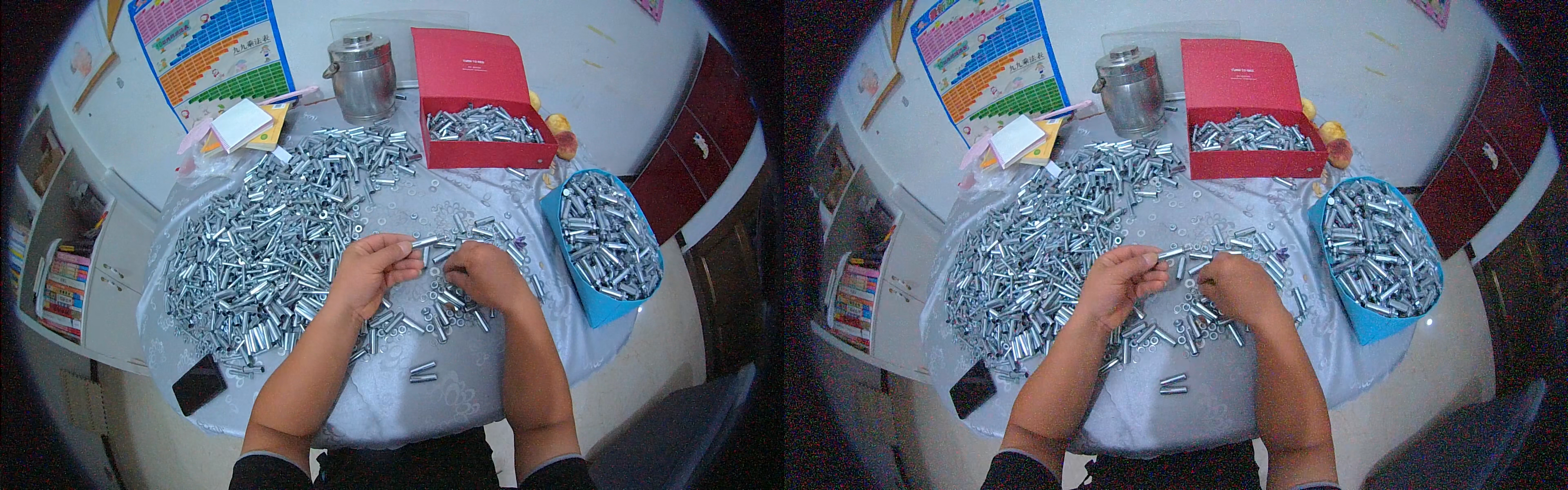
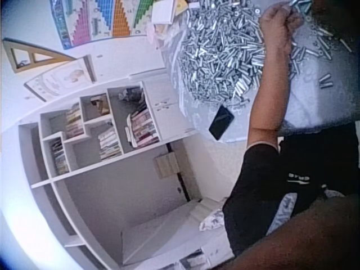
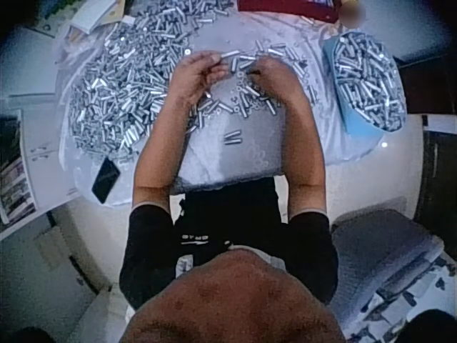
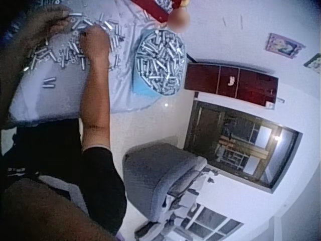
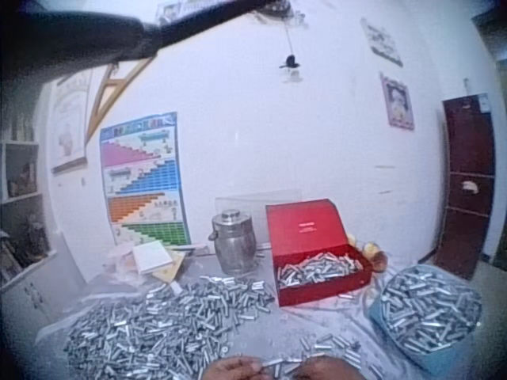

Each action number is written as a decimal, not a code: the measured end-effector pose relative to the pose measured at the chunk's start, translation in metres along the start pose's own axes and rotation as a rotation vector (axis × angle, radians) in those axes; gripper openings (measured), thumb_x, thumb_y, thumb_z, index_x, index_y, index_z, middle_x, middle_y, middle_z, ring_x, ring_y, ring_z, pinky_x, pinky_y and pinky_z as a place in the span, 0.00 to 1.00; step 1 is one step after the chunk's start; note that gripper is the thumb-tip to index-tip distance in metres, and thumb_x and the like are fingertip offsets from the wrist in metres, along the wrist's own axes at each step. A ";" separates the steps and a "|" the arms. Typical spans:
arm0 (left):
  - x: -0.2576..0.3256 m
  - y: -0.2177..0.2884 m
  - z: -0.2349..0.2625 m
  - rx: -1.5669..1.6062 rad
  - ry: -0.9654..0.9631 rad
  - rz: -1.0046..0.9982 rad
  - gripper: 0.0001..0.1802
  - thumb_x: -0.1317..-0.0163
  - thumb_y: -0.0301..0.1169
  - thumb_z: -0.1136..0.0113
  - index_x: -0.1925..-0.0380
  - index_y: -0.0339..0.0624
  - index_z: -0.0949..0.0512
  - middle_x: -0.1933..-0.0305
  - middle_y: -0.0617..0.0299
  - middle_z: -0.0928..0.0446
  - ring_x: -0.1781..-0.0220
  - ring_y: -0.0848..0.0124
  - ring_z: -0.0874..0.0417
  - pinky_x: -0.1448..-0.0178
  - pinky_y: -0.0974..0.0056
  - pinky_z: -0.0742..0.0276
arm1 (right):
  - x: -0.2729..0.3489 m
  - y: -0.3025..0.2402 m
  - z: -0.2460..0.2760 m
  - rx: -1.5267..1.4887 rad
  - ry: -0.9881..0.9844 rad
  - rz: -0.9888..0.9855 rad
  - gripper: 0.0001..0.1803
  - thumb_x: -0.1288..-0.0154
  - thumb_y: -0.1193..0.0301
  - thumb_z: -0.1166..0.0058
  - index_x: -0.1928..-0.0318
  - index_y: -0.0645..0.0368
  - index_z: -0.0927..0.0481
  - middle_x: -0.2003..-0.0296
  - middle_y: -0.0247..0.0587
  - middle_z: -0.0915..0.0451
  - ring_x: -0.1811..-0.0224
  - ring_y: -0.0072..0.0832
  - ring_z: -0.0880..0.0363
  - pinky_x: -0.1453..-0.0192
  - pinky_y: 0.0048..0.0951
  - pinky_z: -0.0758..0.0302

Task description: The person repeatedly picks up small metal sleeves and washers from a large pile on a table, inserts the washers into the sleeves, and places the assembled units into a blue container. The person works continuously, handling the components one at a time.

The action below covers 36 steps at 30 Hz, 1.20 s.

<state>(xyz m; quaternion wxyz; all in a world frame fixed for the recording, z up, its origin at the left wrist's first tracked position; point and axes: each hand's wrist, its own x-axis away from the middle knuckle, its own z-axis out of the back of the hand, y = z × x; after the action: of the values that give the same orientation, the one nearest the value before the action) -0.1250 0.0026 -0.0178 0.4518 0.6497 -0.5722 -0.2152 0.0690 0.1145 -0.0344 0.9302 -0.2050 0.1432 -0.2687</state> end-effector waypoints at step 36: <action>0.001 -0.001 0.000 0.006 -0.004 -0.004 0.11 0.34 0.25 0.42 0.55 0.27 0.22 0.62 0.51 0.17 0.64 0.67 0.13 0.59 0.67 0.13 | -0.013 -0.024 0.004 -1.193 0.322 -0.207 0.09 0.39 0.81 0.41 0.58 0.69 0.21 0.59 0.48 0.15 0.61 0.25 0.17 0.54 0.24 0.21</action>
<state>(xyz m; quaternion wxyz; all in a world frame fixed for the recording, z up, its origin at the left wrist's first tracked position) -0.1240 0.0016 -0.0187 0.4485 0.6516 -0.5726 -0.2156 0.0492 0.1041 -0.0179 0.5916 -0.6588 0.3862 -0.2585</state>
